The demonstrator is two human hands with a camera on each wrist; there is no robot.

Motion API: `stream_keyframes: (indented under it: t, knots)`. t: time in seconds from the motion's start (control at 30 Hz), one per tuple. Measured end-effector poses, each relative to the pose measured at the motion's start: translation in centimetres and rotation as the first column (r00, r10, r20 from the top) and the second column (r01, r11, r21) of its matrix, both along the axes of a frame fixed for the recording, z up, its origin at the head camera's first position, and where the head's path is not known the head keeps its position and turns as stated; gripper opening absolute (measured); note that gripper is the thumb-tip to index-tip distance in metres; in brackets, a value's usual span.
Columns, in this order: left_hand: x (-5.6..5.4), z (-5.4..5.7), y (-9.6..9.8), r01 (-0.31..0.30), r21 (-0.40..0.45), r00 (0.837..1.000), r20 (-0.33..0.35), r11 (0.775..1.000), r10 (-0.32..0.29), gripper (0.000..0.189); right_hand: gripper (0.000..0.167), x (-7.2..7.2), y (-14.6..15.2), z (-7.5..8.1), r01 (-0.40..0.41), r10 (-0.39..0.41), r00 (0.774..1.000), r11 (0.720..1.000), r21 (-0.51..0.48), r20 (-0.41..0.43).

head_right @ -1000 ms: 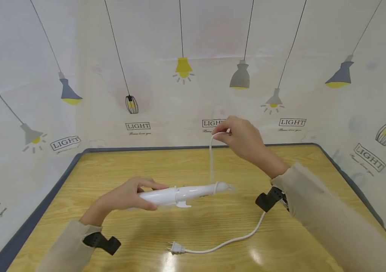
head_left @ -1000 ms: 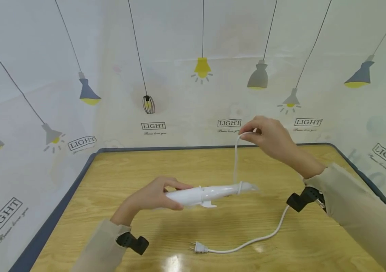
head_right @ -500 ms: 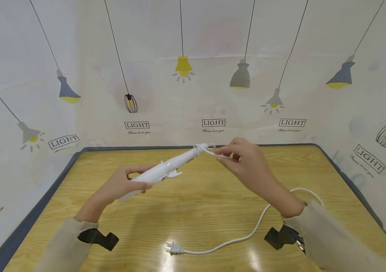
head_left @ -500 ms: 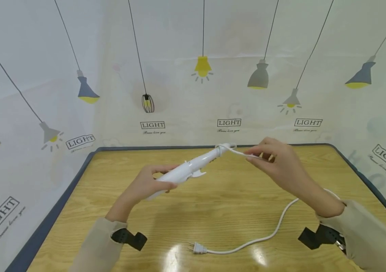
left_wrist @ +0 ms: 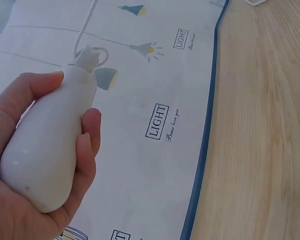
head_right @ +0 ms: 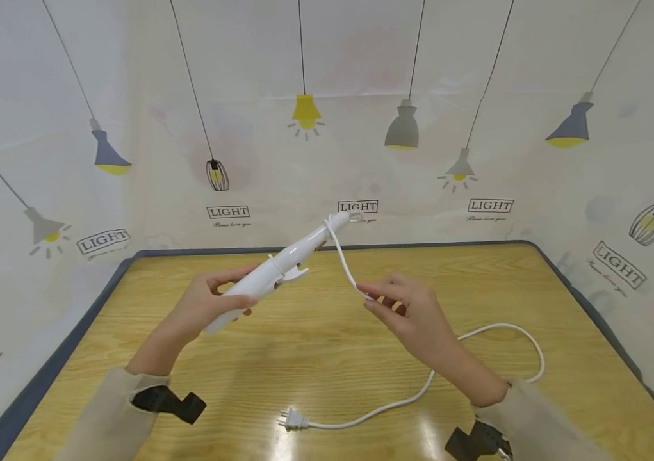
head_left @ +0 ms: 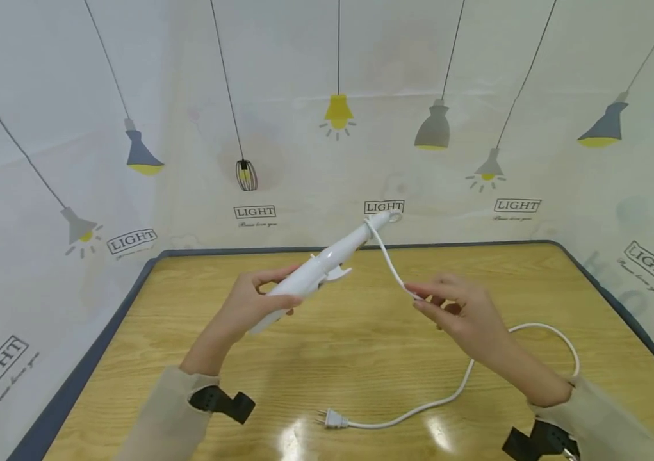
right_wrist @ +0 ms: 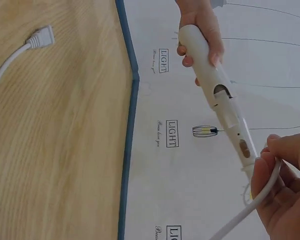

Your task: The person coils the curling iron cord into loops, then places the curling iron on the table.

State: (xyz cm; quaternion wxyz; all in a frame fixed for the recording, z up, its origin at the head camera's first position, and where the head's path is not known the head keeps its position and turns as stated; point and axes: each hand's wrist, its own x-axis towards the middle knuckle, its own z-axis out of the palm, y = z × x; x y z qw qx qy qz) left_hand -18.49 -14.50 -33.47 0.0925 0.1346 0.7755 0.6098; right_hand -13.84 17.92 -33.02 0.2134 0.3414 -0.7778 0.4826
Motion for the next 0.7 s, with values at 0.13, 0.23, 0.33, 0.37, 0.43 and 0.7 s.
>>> stream_keyframes:
  t: [0.13,0.23,0.33,0.37,0.43,0.7]
  knots:
    - [0.2,0.3,0.1,0.020,0.045,1.000,-0.017,0.999,-0.019,0.052,0.035,-0.3,-0.2,-1.3,-0.054,0.057,0.996,0.997,-0.046,0.074]
    - [0.3,0.5,0.0,0.044,0.079,0.999,-0.015,0.996,-0.043,0.053,0.033,-0.9,-0.2,-2.2,-0.072,0.077,0.988,0.996,-0.045,0.131]
    - [0.4,0.6,-0.3,0.066,0.112,0.998,-0.006,0.991,-0.066,0.053,0.030,-1.8,0.1,-2.9,-0.081,0.092,0.976,0.995,-0.064,0.196]
    - [0.4,0.6,-0.4,0.075,0.124,0.997,-0.006,0.989,-0.075,0.053,0.029,-2.2,0.2,-3.2,-0.083,0.098,0.970,0.994,-0.076,0.222]
    - [0.5,0.6,-0.6,0.097,0.146,0.995,-0.010,0.984,-0.097,0.052,0.028,-3.1,0.5,-3.6,-0.084,0.113,0.949,0.990,-0.111,0.294]
    - [1.1,1.0,-0.8,0.209,0.160,0.978,-0.042,0.965,-0.205,0.052,0.023,-5.9,1.2,-4.5,-0.040,0.138,0.848,0.980,-0.197,0.512]
